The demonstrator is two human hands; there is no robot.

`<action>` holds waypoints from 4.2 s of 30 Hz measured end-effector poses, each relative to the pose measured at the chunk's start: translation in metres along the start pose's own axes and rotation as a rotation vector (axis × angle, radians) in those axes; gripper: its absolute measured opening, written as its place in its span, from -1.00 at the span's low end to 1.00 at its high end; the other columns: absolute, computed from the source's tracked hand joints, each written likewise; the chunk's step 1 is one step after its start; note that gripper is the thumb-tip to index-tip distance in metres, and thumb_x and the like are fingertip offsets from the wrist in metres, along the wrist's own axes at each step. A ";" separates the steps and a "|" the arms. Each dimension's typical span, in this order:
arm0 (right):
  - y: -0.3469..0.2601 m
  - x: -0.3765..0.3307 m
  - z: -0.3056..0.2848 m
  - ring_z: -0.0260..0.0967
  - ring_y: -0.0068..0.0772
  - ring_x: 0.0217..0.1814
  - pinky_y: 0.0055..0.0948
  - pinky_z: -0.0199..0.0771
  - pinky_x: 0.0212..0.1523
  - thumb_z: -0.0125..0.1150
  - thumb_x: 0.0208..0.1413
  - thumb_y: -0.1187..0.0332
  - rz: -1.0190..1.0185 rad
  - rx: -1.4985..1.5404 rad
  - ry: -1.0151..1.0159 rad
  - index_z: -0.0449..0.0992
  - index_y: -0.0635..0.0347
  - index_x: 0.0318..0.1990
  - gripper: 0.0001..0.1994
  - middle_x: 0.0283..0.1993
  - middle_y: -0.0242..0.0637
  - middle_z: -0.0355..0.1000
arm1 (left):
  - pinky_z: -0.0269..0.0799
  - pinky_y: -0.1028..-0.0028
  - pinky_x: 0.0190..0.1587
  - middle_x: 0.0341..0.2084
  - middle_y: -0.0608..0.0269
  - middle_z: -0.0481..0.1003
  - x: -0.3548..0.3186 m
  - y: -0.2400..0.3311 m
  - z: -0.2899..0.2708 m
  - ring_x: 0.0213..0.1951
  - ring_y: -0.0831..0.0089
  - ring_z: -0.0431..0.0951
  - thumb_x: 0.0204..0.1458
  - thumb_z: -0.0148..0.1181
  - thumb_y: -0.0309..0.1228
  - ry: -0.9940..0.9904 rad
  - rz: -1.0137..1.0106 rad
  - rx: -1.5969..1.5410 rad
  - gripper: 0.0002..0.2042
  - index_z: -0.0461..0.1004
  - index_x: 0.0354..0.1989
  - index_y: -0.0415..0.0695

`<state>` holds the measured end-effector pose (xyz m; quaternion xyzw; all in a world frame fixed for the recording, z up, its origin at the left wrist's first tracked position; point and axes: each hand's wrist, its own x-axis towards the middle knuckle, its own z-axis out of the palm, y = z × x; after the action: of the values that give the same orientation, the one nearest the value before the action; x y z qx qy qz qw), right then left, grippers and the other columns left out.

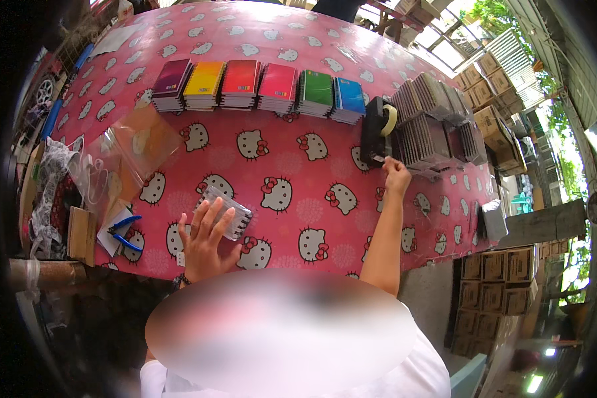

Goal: The person places small notebooks into plastic bags, seals them with tape from a dispenser, and organizes the bags on a table.

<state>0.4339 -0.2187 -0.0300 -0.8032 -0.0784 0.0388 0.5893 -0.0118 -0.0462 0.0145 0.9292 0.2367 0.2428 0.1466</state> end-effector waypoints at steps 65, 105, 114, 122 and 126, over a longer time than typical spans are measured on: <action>-0.072 0.155 -0.129 0.11 -0.03 0.23 -0.10 0.09 0.21 0.24 -0.19 0.37 -0.845 -1.000 0.360 0.40 0.00 0.06 -0.48 0.14 -0.09 0.27 | 0.24 0.27 0.07 0.15 0.17 0.19 0.058 0.130 0.054 0.13 0.29 0.26 -0.12 0.25 -0.41 0.113 -0.430 -0.948 -0.56 0.36 0.00 -0.11; -0.117 -0.408 0.478 0.38 -0.40 -0.46 -0.44 0.39 -0.40 0.18 -0.07 0.45 -0.411 -0.128 -1.507 0.53 0.27 -0.39 -0.90 -0.48 -0.23 0.47 | 0.28 0.30 0.03 -0.07 0.04 0.38 -0.068 -0.243 -0.098 0.01 0.13 0.36 -0.09 0.14 -0.47 0.422 -0.476 -0.167 -0.61 0.34 -0.02 -0.17; -0.096 -0.406 0.480 0.40 -0.10 -0.31 -0.23 0.40 -0.27 0.21 -0.25 0.35 -1.051 -0.208 -1.287 0.52 0.09 -0.51 -0.91 -0.42 -0.21 0.44 | 0.12 0.18 0.16 0.06 -0.04 0.27 -0.072 -0.258 -0.065 0.12 0.04 0.23 -0.07 0.04 -0.45 0.614 -0.444 -0.116 -0.52 0.25 0.10 -0.22; -0.126 -0.392 0.476 0.44 -0.27 -0.46 -0.34 0.44 -0.44 0.05 -0.01 0.43 -0.351 -0.066 -1.499 0.50 0.19 -0.40 -0.90 -0.51 -0.20 0.46 | -0.17 -0.04 0.24 0.26 -0.01 -0.02 -0.067 -0.250 -0.071 0.28 0.03 -0.04 0.07 -0.07 -0.09 0.296 -0.432 0.195 -0.40 0.06 0.25 -0.10; -0.143 -0.350 0.448 0.37 -0.46 -0.56 -0.42 0.37 -0.59 -0.02 0.14 0.39 0.100 0.370 -1.228 0.46 0.26 -0.47 -0.80 -0.59 -0.23 0.42 | -0.37 -0.21 0.23 0.33 0.28 -0.13 -0.068 -0.288 -0.037 0.34 0.22 -0.14 0.06 -0.21 0.15 -0.218 -0.603 0.342 -0.34 0.00 0.30 0.11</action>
<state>0.0082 0.1848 -0.0402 -0.5225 -0.3558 0.5319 0.5634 -0.1895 0.1679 -0.0920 0.8491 0.5205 0.0449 0.0785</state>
